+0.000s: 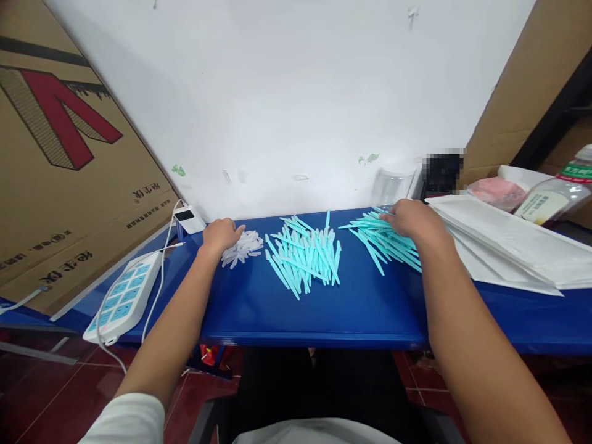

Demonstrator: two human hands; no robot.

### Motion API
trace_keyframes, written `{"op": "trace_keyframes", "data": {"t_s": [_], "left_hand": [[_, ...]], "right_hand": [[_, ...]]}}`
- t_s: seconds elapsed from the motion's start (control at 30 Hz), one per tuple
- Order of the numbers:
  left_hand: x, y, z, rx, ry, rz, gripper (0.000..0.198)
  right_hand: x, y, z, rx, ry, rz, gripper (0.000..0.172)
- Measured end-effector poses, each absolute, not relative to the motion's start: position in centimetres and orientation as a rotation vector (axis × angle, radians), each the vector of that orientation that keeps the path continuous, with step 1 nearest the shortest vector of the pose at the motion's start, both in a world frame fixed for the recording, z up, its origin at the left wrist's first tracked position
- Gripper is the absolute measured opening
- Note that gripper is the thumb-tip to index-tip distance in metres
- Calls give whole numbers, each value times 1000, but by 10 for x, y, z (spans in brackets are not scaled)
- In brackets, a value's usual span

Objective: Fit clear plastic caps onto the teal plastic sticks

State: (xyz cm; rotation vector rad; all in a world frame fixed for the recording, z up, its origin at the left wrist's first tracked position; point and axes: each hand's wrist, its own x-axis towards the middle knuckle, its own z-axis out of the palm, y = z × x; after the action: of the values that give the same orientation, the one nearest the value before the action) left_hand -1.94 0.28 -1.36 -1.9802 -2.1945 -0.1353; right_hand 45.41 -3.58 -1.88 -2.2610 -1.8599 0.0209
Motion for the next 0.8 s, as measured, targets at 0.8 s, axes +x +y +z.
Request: {"op": "trace_keyframes", "data": {"t_s": [0.8], "left_hand": [[-9, -6, -9, -2013, -2080, -246, 45]], "right_hand": [[507, -56, -8, -2565, -1745, 442, 29]]}}
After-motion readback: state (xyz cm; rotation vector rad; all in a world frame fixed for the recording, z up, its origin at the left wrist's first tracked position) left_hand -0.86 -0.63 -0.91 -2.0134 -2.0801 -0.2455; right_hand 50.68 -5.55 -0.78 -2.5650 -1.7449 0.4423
